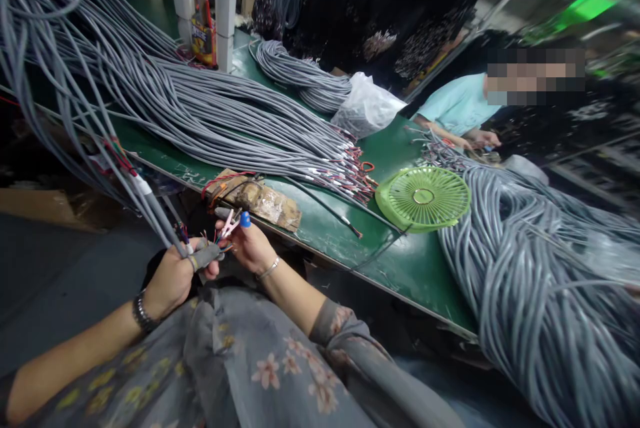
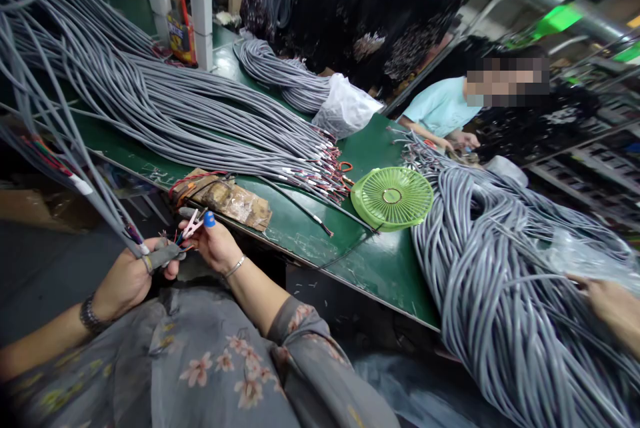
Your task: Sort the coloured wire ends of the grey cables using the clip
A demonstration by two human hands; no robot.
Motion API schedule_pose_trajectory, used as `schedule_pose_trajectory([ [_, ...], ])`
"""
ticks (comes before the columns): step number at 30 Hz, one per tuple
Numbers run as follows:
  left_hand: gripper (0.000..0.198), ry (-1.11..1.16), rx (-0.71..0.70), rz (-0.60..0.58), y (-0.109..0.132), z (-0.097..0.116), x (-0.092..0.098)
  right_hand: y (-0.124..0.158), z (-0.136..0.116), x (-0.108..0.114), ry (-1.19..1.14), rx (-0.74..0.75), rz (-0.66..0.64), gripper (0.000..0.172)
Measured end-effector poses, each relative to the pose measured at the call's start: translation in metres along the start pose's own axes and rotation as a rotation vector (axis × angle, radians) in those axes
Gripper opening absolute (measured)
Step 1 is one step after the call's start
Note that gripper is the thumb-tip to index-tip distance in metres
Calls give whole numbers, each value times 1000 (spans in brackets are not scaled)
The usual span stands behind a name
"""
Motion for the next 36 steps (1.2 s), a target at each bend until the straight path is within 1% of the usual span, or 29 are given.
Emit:
schedule_pose_trajectory([
  [4, 32, 18, 49, 3, -1, -2, -2, -3, 0, -1, -68, -63, 60, 44],
  [8, 30, 5, 51, 7, -2, -3, -2, -6, 1, -4, -136, -50, 130, 39],
  [11, 29, -5, 57, 2, -2, -5, -1, -6, 3, -5, -169, -45, 156, 38],
  [13, 28, -12, 50, -1, -2, -5, 0, -5, 4, -4, -162, -52, 149, 40],
  [19, 30, -29, -4, 0, 4, -5, 4, 1, 1, -2, -147, -80, 69, 53],
  [20, 29, -32, -13, 6, 5, -6, 5, 2, 0, -2, -150, -94, 60, 52],
  [22, 26, -31, -23, 20, 8, -6, 7, 4, -2, -2, -145, -104, 54, 46],
  [24, 24, -14, -28, 41, 10, -6, 8, 5, -3, -1, -115, -84, 56, 35],
  [26, 23, 7, -33, 61, 10, -5, 7, 6, -3, 0, -82, -46, 61, 29],
  [32, 24, 52, -33, 77, 5, -2, 3, 6, -1, 3, -42, -25, 54, 35],
  [36, 22, 66, -15, 90, 1, -4, 0, 6, -2, 3, -46, -26, 57, 32],
])
Point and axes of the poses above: each hand's wrist, its own y-axis away from the middle knuckle, its own x-axis out of the back of the hand, z = x × y, the point moved 2 cm from there along -y, towards the middle knuckle, and after that the axes turned 7 degrees about x, right-handed, at the moved point
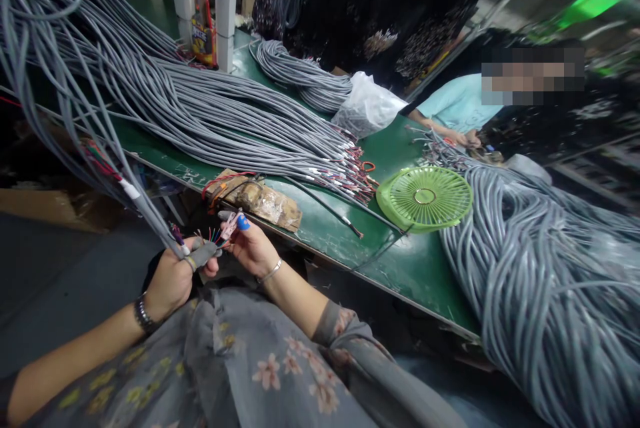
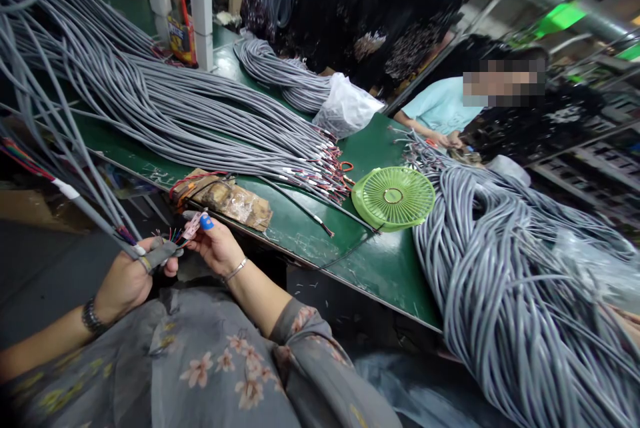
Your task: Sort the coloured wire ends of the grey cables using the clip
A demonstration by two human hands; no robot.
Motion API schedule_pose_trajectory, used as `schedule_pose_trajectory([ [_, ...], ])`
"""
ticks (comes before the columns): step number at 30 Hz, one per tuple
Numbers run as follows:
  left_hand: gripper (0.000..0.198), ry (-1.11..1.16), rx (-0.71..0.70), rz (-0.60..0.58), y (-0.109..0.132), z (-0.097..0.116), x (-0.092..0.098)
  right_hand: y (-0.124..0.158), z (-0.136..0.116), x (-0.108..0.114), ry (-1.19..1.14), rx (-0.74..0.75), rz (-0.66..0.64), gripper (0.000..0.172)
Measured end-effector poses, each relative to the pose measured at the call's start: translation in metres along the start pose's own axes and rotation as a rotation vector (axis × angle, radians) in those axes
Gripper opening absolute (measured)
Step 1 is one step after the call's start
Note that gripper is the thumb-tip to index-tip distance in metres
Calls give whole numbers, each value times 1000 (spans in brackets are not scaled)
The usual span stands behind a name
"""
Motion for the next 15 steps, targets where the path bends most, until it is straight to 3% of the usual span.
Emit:
schedule_pose_trajectory([
  [10, 28, -51, -1, -32, -3, -3, -1, -1, 2, -3, -26, 9, -2, 31],
  [15, 32, -94, -40, -42, 0, -4, 4, 1, 1, 2, -5, -77, -25, 44],
])
Point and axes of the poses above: each hand's wrist, its own y-axis away from the middle knuckle, its own x-axis out of the back of the hand, z = x × y, the point moved 2 cm from there along -y, towards the middle knuckle, and after that the axes turned 7 degrees about x, right-handed, at the moved point
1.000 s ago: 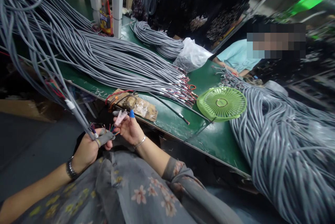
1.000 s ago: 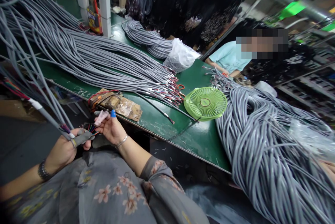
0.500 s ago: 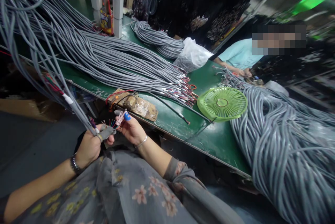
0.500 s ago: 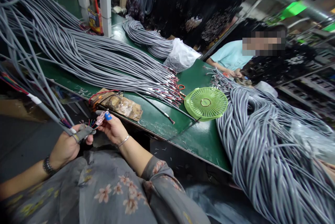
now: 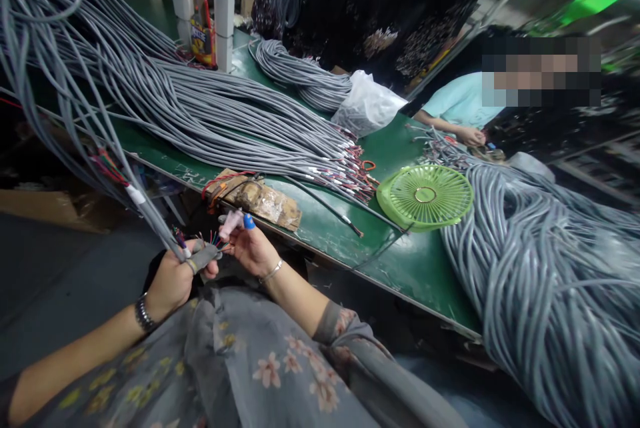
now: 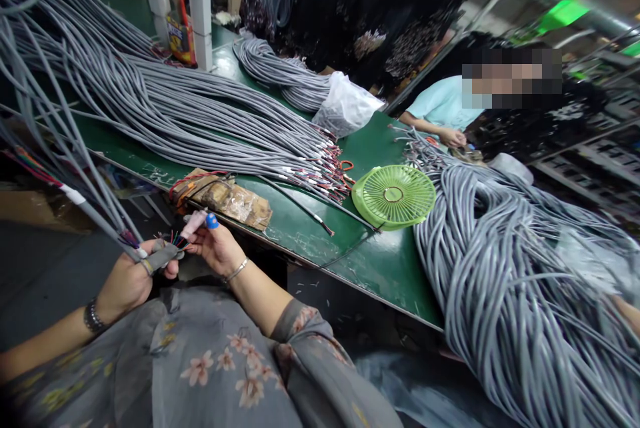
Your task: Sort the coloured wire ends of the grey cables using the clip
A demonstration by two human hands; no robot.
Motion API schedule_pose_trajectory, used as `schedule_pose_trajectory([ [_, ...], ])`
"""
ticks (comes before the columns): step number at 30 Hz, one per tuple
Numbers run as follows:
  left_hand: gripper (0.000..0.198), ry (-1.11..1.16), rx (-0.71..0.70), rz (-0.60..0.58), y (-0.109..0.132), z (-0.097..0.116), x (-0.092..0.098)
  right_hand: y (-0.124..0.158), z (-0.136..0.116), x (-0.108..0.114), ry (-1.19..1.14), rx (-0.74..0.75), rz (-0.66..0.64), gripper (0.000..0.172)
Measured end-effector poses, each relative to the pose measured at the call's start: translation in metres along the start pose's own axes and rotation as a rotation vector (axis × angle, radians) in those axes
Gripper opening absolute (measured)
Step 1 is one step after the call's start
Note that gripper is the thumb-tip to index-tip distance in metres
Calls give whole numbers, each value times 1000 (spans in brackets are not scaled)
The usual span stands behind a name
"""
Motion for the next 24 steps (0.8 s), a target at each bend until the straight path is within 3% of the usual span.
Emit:
schedule_pose_trajectory([
  [4, 36, -156, -33, -27, 4, -8, 9, 6, -1, 6, 123, -133, -83, 52],
  [7, 38, -266, -42, -42, 6, -12, 15, 11, -1, 6, 267, -149, -126, 53],
  [11, 33, -335, -53, -81, 6, -14, 16, 15, 0, 1, 431, -79, -139, 53],
  [19, 17, -478, 120, -249, -3, -18, 20, 18, 2, -8, 759, 152, -256, 40],
  [24, 24, -287, 132, -148, -4, -13, 26, 16, 10, 0, 647, 116, -132, 50],
])
Point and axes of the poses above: each hand's wrist, its own y-axis away from the middle knuckle, its own x-axis out of the back of the hand, z = x × y, the point moved 2 cm from there along -y, towards the middle knuckle, and after that the axes turned 7 degrees about x, right-handed, at the moved point
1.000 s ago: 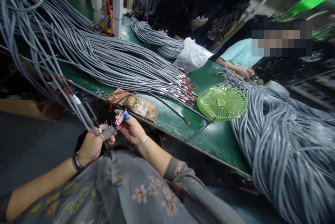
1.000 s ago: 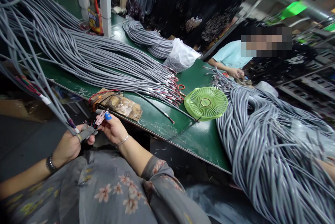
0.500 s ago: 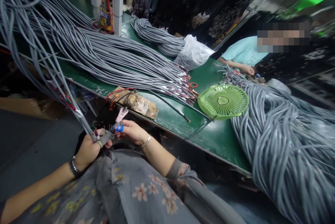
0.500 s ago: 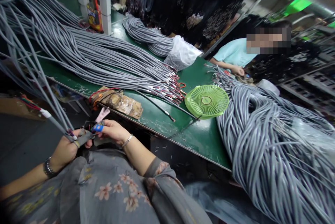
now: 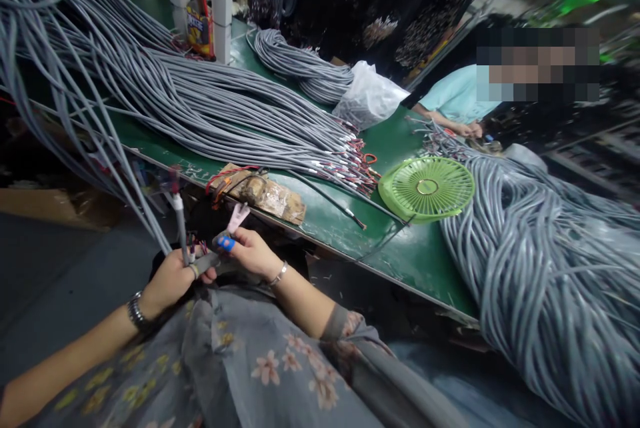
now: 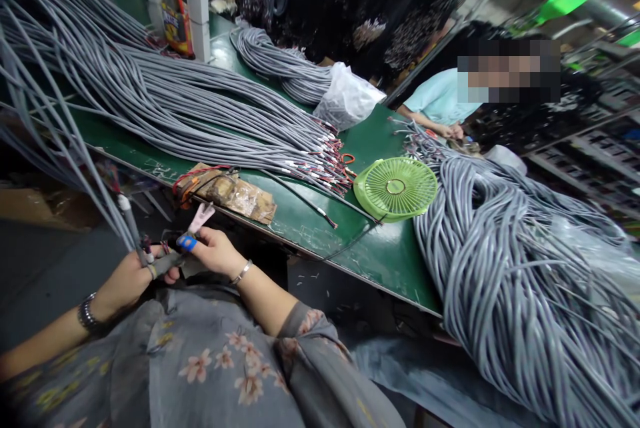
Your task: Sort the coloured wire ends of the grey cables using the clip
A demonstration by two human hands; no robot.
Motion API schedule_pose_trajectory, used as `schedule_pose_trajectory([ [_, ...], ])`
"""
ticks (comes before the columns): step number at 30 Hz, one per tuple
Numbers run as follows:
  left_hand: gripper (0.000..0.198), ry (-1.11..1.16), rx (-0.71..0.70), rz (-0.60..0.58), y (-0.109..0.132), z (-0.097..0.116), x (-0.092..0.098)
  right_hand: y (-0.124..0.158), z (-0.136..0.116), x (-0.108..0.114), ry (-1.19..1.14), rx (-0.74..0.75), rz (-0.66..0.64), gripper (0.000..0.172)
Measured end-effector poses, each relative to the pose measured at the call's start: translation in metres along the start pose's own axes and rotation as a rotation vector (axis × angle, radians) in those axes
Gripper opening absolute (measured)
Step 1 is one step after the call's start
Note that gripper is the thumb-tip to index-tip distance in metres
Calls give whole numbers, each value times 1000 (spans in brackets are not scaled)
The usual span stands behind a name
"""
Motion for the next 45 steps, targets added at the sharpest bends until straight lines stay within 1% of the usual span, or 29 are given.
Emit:
schedule_pose_trajectory([
  [2, 29, 108, -8, 75, 0, -1, 1, 2, 7, -1, -78, -92, -1, 56],
  [4, 35, 177, -8, 109, -1, -4, 0, 6, 12, -5, -159, -147, 2, 61],
  [7, 40, 193, -23, 89, -3, -7, -1, 8, 14, -12, -206, -118, 52, 64],
  [12, 37, 181, -12, 60, -5, -10, 0, 6, 12, -21, -180, -60, 166, 62],
  [15, 36, 152, 4, 43, -5, -12, 2, 4, 12, -20, -158, -7, 213, 57],
  [18, 36, 99, 20, 13, -3, -10, 5, 2, 12, -18, -112, 24, 185, 50],
  [21, 38, 2, 30, -76, 0, -4, 9, 3, 11, -19, -60, 33, 119, 44],
  [23, 40, -75, 38, -145, 1, -2, 10, 5, 9, -21, 5, 71, 98, 38],
  [26, 43, -162, 59, -215, 1, -2, 9, 9, 3, -26, 155, 159, 107, 25],
  [28, 42, -152, 45, -223, 1, -2, 9, 9, 1, -28, 197, 188, 144, 18],
  [29, 41, -127, 31, -215, 1, -2, 9, 9, 1, -28, 176, 183, 169, 17],
  [31, 40, -63, -2, -164, 2, -1, 10, 6, 5, -27, 63, 123, 211, 20],
  [34, 39, 10, -15, -80, 4, -2, 11, 2, 15, -24, -164, -32, 258, 33],
  [36, 39, 52, 0, -48, 5, -5, 12, 2, 20, -23, -292, -101, 278, 41],
  [38, 40, 80, 16, -37, 6, -7, 13, 4, 22, -23, -385, -129, 256, 46],
  [40, 41, 81, 13, -44, 6, -7, 13, 6, 20, -25, -431, -147, 184, 48],
  [42, 41, 65, 2, -60, 5, -5, 13, 7, 17, -28, -432, -149, 127, 48],
  [45, 40, 26, -3, -83, 4, -2, 13, 6, 12, -30, -385, -108, 116, 47],
])
Point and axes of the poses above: each hand's wrist, its own y-axis away from the middle knuckle, its own x-axis out of the back of the hand, z = x × y, the point moved 2 cm from there along -y, towards the middle knuckle, and after that the axes turned 7 degrees about x, right-handed, at the moved point
